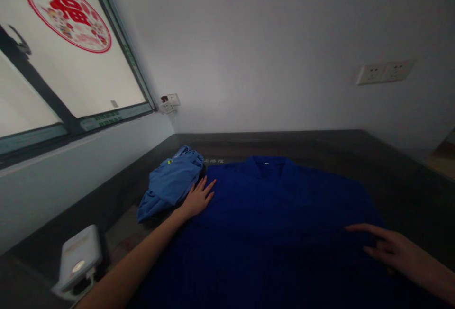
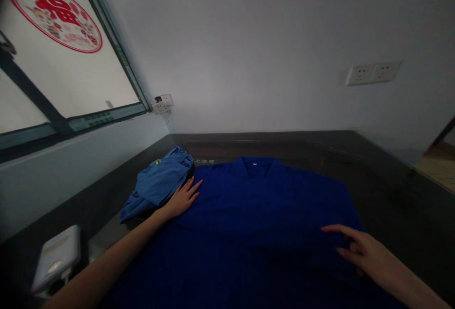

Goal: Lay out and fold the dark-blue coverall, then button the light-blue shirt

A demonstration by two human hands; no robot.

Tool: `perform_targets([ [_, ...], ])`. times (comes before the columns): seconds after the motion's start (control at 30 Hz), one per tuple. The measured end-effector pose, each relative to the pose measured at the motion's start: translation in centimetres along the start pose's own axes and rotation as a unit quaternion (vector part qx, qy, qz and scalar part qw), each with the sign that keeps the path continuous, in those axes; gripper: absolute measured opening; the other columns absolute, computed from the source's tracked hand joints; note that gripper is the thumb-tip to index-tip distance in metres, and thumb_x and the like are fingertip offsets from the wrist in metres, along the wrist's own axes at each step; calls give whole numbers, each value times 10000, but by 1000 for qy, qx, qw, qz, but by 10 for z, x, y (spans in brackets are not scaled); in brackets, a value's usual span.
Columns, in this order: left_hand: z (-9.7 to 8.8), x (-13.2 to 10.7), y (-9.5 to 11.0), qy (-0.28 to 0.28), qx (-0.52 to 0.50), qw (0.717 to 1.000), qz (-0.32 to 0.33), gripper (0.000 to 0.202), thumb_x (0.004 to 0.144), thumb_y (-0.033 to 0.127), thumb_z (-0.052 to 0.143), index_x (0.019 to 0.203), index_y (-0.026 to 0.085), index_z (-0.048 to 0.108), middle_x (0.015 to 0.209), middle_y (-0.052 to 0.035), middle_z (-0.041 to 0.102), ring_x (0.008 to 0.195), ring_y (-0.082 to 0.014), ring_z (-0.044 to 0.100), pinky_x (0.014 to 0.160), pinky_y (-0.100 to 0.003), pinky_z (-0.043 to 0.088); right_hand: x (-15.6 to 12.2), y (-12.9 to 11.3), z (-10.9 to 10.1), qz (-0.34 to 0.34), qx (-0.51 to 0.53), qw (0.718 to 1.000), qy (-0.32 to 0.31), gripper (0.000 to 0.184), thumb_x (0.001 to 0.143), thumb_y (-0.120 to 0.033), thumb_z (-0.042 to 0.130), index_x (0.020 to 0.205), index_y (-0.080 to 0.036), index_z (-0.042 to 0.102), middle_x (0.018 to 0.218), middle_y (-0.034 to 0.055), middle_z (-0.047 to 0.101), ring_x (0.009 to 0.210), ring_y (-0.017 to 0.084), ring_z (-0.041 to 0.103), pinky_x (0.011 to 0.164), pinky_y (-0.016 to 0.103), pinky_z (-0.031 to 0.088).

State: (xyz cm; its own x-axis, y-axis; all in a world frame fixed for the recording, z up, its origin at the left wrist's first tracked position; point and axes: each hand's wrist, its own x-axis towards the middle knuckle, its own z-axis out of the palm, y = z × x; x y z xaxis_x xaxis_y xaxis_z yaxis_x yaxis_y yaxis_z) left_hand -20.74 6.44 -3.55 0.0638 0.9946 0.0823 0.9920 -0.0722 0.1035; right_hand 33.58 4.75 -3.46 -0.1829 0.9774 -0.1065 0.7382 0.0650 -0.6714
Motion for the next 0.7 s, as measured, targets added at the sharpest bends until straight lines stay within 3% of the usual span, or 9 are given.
perform_targets([
  [0.07,-6,-3,1,25,-27,999,-9,584,929,453,349,1465,247,237,1539,-128,201,1405,-282,205,1112,-492,218,0,-1,-10,8,24,1000,-17,450,635,-531,609,1012,-300,695,531,39,577,431,205,546,439,323,436],
  [0.17,-23,-14,-5,79,-86,993,-25,558,915,408,378,1415,164,334,1466,-142,365,1337,-247,364,1085,-399,314,3,-15,-30,-22,-9,995,95,301,644,-490,629,840,-281,721,755,141,646,580,239,612,570,380,487],
  [0.23,-37,-27,-15,72,-122,989,-33,453,897,371,402,1299,175,477,1324,-116,533,1187,-228,525,1010,-360,405,7,-39,-38,-63,-40,987,139,260,690,-466,594,805,-267,717,848,164,657,700,257,635,665,392,493],
  [0.3,-49,-43,-26,39,-148,988,-36,366,852,335,463,1176,194,561,1173,-88,623,1021,-215,611,912,-338,469,15,-79,-33,-116,-65,984,119,264,737,-448,546,844,-265,703,906,133,673,783,254,637,732,383,485],
  [0.4,-58,-67,-36,-12,-188,982,-19,392,757,244,536,1147,220,561,1129,-56,628,971,-200,614,863,-317,488,37,-156,0,-207,-112,971,44,263,814,-410,484,902,-255,678,961,63,685,871,237,625,803,369,463],
  [0.5,-58,-83,-37,-36,-217,975,26,520,677,147,540,1189,239,525,1181,-44,581,1032,-187,576,919,-301,457,72,-235,54,-291,-153,943,-53,224,840,-299,489,915,-214,682,975,60,689,898,215,621,793,310,449],
  [0.6,-52,-86,-32,-16,-230,972,36,540,643,98,521,1167,228,515,1157,-58,556,1034,-186,557,931,-298,438,114,-298,112,-292,-196,931,-97,189,820,-236,543,942,-206,684,970,56,695,886,201,626,774,273,437],
  [0.7,-44,-84,-28,24,-236,971,13,470,630,72,502,1077,215,512,1095,-68,560,1015,-194,557,903,-302,437,154,-341,161,-263,-218,935,-94,187,818,-207,566,975,-198,669,1043,64,681,971,202,608,816,261,422],
])
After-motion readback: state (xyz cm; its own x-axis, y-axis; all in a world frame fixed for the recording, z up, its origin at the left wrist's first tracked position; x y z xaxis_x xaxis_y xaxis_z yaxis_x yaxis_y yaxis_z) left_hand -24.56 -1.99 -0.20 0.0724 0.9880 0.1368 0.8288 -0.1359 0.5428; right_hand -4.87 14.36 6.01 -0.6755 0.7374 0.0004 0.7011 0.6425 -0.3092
